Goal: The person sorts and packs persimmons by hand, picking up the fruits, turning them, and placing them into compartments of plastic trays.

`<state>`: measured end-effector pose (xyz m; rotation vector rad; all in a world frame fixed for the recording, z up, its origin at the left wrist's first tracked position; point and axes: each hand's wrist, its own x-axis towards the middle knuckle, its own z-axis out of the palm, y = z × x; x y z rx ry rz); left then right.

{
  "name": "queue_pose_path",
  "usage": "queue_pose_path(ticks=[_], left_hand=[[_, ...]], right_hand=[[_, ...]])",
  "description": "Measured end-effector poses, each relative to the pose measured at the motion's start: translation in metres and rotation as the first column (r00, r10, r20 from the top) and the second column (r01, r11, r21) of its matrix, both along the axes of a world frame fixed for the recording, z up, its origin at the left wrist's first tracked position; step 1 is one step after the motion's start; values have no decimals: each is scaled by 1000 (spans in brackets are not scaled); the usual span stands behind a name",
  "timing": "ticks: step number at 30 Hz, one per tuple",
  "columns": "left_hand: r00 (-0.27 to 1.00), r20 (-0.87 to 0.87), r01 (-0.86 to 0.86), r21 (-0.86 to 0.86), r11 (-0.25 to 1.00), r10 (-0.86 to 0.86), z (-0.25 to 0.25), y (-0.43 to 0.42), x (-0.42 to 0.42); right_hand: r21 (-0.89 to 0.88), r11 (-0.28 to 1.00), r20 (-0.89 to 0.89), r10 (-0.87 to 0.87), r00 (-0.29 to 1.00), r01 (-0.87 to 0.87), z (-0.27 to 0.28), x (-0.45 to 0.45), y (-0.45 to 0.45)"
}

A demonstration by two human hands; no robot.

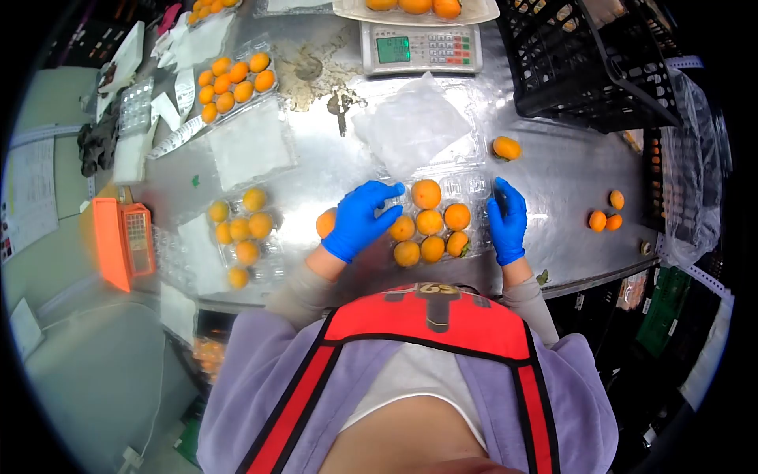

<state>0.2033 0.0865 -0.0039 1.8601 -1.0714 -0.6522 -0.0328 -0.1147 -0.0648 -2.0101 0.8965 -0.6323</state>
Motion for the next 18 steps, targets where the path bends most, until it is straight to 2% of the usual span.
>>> queue_pose_path(ticks=[1,3,4,6,9,11,13,18], left_hand=[[1000,10,2,-1,1000,-2,-2,2,-3],[968,244,73,-89,993,-49,-7,4,-10],[966,254,76,-92,993,-51,-9,6,-15],[922,377,119,-49,992,-93,-3,6,-26],[882,454,178,-80,981,-123,2,-7,-45],[858,486,200,-16,980,-167,-6,-15,-57],[768,593,150,202,968,-242,-6,-23,-65],[698,643,157,292,943,-316,-1,-34,-65]], right_hand=[[-1,1000,10,-2,1000,2,1,0,3],[35,999,47,-18,999,16,7,3,12],[31,999,56,-20,998,18,11,3,15],[-13,999,55,-42,998,43,16,3,21],[7,999,111,-45,993,45,5,-2,27],[-38,998,90,-36,995,39,5,-5,30],[-84,996,63,-35,997,40,9,-7,31],[1,999,40,-37,999,37,12,-16,36]])
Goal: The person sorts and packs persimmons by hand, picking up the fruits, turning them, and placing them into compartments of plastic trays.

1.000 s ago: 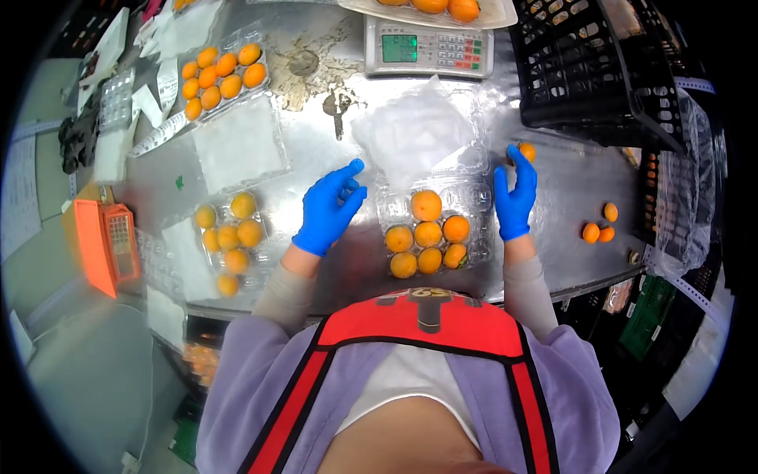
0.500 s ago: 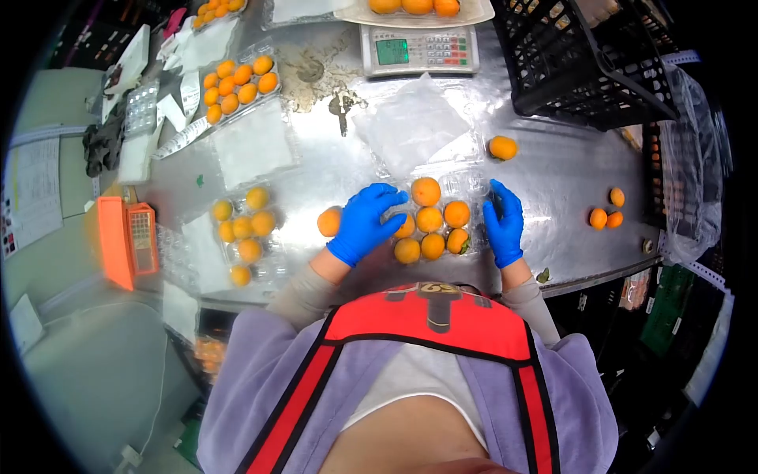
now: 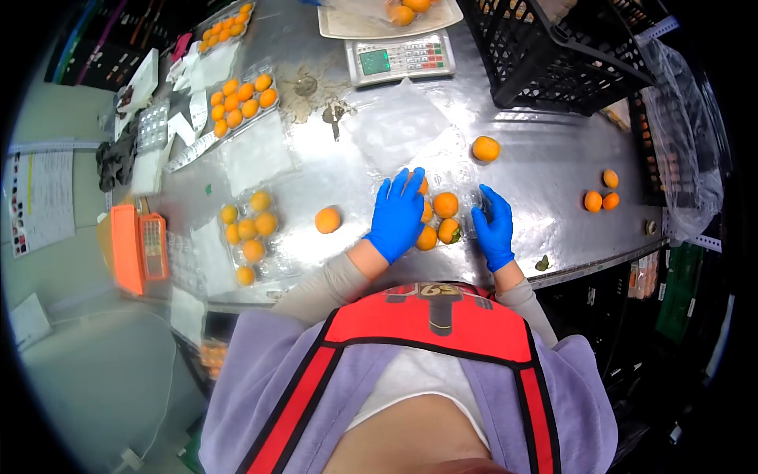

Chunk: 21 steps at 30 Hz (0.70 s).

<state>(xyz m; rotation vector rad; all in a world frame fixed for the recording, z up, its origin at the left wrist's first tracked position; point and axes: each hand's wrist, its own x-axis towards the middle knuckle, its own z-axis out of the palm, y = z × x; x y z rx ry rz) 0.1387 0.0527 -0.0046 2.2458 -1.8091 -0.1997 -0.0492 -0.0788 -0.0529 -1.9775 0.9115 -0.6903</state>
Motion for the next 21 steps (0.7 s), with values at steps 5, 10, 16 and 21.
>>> queue_pose_path(ticks=[5,10,16,21], left_hand=[[997,-23,71,52,996,-70,0,0,12],[996,-91,20,-31,999,-23,-7,8,9],[977,208,46,0,999,-45,-15,-4,-3],[984,124,120,49,992,-125,-4,-10,7]], right_hand=[[-35,999,32,-19,999,21,-3,-7,2],[-39,999,36,-25,999,26,11,-2,4],[-44,998,20,56,998,-55,18,10,9],[-72,994,13,82,997,-81,22,15,13]])
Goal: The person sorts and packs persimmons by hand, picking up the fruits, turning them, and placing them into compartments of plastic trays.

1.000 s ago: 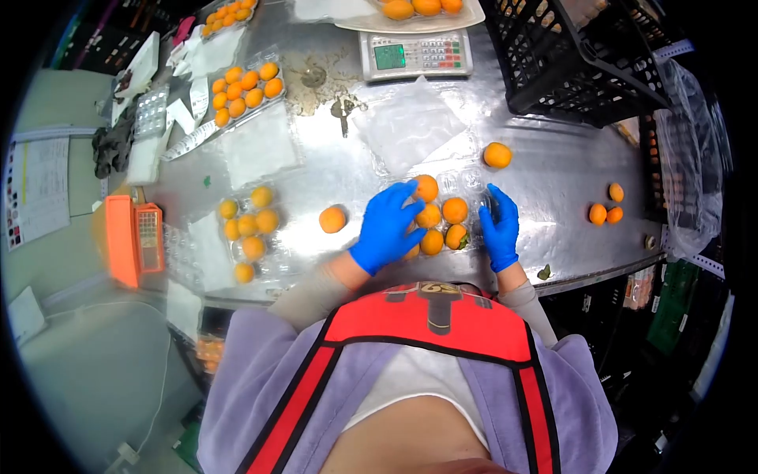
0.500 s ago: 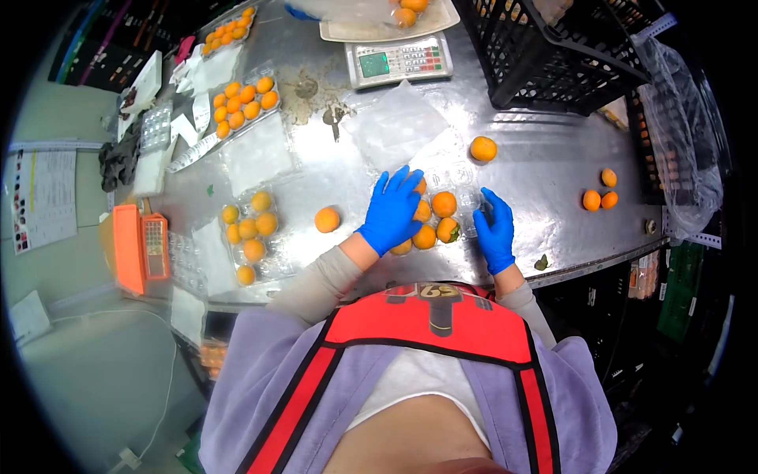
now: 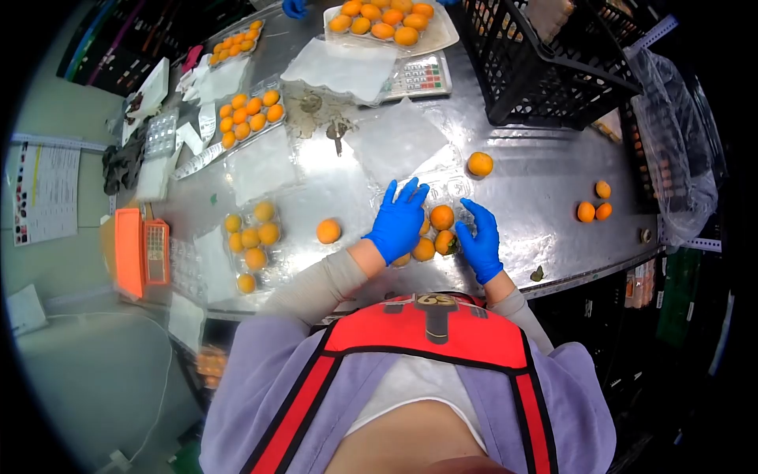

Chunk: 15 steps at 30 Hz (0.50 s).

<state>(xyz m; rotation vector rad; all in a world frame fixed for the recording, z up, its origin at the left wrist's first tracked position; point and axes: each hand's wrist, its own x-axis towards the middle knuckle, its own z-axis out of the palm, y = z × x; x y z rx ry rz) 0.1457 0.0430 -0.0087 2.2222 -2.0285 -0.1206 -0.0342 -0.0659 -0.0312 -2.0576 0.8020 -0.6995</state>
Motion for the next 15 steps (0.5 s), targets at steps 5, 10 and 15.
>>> queue_pose_path(ticks=[5,10,15], left_hand=[[987,-157,-31,36,999,37,12,6,8],[746,-666,-205,-278,938,-34,45,8,29],[644,-749,-237,-391,889,-157,100,8,28]], right_hand=[[17,1000,-12,-9,1000,9,12,-2,-2],[547,832,225,-34,974,-97,44,8,-5],[761,558,370,48,928,-332,102,30,-7]])
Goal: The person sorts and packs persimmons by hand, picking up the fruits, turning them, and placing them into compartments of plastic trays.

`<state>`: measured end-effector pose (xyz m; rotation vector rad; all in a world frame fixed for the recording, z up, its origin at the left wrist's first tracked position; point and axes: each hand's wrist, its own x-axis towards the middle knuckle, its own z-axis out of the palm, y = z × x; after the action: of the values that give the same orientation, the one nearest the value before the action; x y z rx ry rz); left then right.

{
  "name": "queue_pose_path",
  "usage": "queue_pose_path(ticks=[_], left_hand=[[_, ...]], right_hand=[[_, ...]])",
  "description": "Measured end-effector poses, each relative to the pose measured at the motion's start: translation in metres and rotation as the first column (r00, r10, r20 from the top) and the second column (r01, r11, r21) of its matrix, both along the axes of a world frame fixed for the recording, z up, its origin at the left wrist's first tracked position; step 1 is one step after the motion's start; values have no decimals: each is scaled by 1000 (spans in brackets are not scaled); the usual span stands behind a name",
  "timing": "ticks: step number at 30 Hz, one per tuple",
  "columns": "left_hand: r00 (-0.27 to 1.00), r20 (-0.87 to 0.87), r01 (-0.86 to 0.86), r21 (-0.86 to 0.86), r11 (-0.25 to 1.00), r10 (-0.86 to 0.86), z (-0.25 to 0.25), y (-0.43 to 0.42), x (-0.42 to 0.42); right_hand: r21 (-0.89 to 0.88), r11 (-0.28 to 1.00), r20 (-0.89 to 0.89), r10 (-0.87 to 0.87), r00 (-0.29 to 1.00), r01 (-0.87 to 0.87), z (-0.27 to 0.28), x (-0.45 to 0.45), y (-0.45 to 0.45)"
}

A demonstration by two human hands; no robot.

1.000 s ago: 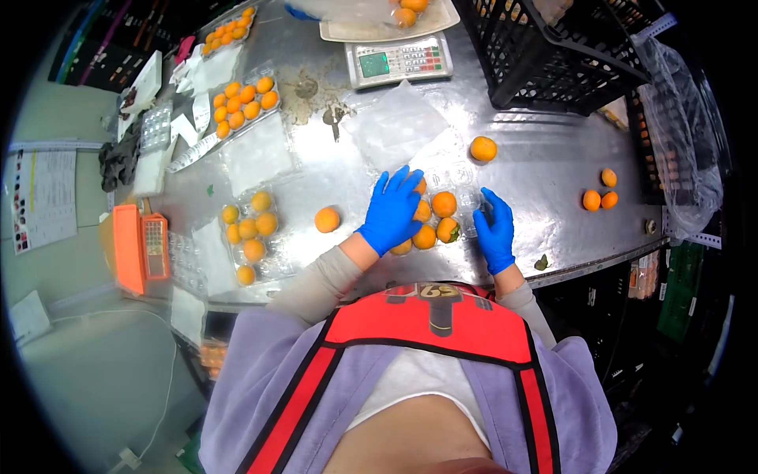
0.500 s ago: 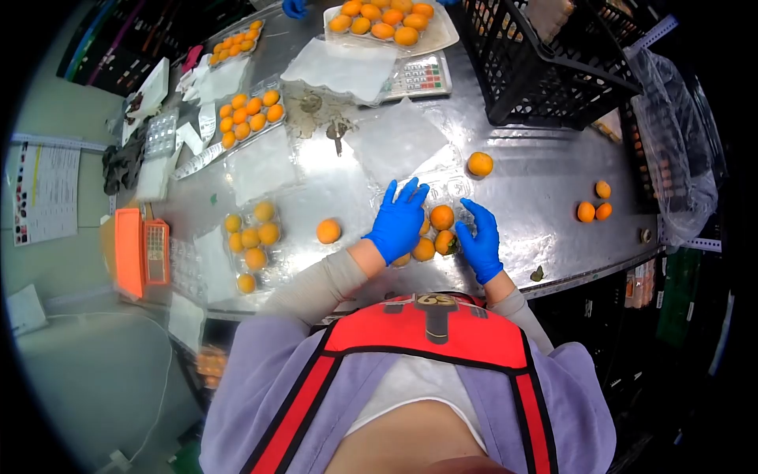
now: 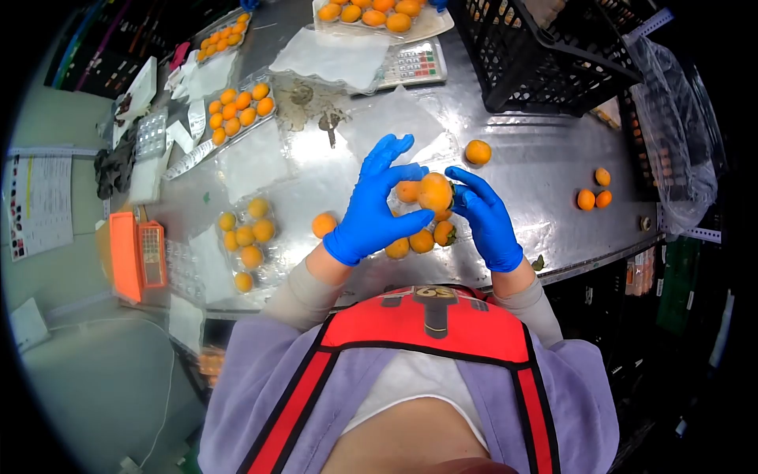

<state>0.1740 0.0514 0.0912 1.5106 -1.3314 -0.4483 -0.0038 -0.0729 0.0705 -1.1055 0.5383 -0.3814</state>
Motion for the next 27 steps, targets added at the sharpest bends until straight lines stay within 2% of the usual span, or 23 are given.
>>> queue_pose_path(ticks=[1,3,5,7,9,11,12,14,15,17,19,20,22,24,25,26,27], left_hand=[[999,53,-11,-15,1000,11,6,0,-1],[994,103,-19,-30,999,22,17,0,-3],[975,211,-56,-46,997,64,25,1,-4],[967,244,-62,-47,997,72,27,1,-4],[957,279,-68,-50,996,79,27,1,-3],[996,86,-21,-47,999,25,25,0,-2],[996,86,-20,-46,999,24,23,-1,-2],[993,-114,-26,-58,998,20,16,-5,-1],[993,-114,-26,-58,998,19,12,-7,2],[936,-93,-348,-83,934,340,1,-15,11],[898,-125,-432,-76,899,421,-15,-15,26],[900,-183,-408,-32,912,396,-18,-12,29],[927,-169,-347,-38,937,336,-20,-9,25],[961,-164,-238,-66,969,225,-22,-6,19],[960,-165,-240,-66,969,227,-21,-7,14],[907,-388,-178,-6,984,161,-18,-7,9],[799,-592,-101,36,994,103,-16,-6,6]], right_hand=[[-1,1000,-1,1,1000,-1,8,5,2],[91,992,173,73,982,-90,23,13,6],[72,991,185,96,978,-111,30,19,9],[52,990,195,119,974,-131,31,21,10],[150,980,215,96,972,-130,29,21,11],[124,985,224,90,970,-120,26,21,12],[97,989,236,87,968,-113,25,21,12],[54,994,233,82,969,-97,28,20,14],[10,997,231,77,970,-81,29,20,15],[-12,998,256,57,965,-56,30,20,16],[-35,999,282,37,959,-28,33,20,16],[-97,995,255,29,966,-5,39,20,17],[-157,987,230,23,973,14,41,19,19],[-342,931,248,-40,968,126,38,20,21],[-343,931,247,-38,968,124,38,20,21],[-407,900,236,-58,970,153,38,20,22],[-470,864,227,-80,970,182,38,20,22]])
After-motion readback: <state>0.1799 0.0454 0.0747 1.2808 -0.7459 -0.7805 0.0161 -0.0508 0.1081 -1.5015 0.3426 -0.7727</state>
